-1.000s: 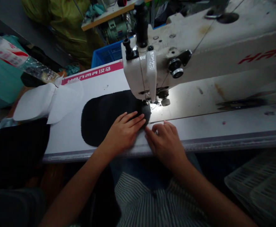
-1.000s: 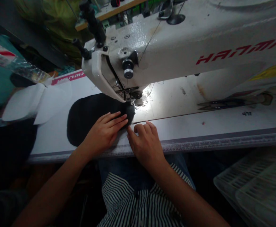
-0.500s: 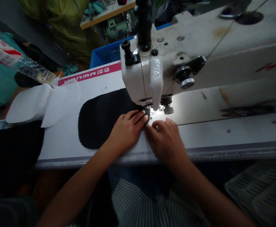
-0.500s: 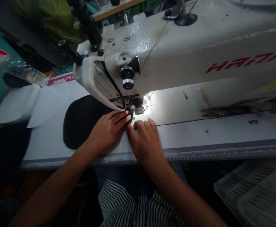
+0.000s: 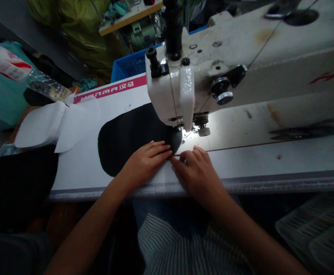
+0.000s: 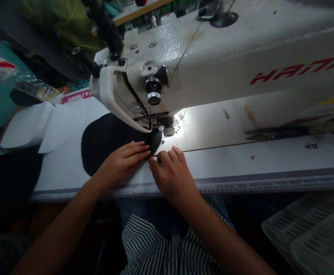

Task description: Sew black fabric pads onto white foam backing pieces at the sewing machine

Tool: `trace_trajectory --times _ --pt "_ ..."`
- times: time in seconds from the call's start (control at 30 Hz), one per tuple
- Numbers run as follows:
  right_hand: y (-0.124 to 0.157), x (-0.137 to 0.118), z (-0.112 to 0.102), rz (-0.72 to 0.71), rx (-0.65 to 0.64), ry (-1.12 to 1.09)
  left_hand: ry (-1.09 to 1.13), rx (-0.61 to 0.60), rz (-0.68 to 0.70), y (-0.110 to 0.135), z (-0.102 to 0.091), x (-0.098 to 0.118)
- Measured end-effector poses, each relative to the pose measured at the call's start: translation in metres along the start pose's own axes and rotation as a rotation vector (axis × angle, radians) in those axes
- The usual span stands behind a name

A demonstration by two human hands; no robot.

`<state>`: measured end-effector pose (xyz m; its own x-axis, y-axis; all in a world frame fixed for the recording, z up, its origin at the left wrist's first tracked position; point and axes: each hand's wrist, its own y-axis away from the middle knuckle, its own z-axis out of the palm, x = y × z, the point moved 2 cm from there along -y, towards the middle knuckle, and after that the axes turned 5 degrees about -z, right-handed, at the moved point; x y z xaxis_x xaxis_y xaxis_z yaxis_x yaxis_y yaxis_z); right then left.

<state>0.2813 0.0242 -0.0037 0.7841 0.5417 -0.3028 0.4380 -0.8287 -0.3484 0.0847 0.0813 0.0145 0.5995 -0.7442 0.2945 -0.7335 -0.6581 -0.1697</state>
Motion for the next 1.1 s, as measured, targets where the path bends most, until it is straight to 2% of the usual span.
trace_trajectory --times 0.17,0.5,0.67,0.77,0.9,1.1 --pt "-0.001 0.001 0.0 -0.001 -0.046 0.011 -0.078 0.021 -0.008 -0.002 0.004 -0.003" --pt "-0.001 0.005 -0.001 0.005 -0.034 -0.029 -0.15 -0.013 0.018 -0.001 0.004 -0.004" --pt "-0.014 0.022 -0.005 0.128 -0.049 0.092 -0.213 -0.061 0.024 -0.007 0.002 -0.004" --pt "-0.026 0.03 -0.007 0.186 -0.116 0.171 -0.248 -0.087 -0.046 -0.02 0.0 0.001" --pt "-0.036 0.037 -0.008 0.227 -0.162 0.217 -0.28 -0.159 -0.213 -0.044 -0.003 0.016" --pt "-0.024 0.04 -0.01 0.225 -0.12 0.184 -0.29 -0.154 -0.4 -0.071 0.008 0.035"
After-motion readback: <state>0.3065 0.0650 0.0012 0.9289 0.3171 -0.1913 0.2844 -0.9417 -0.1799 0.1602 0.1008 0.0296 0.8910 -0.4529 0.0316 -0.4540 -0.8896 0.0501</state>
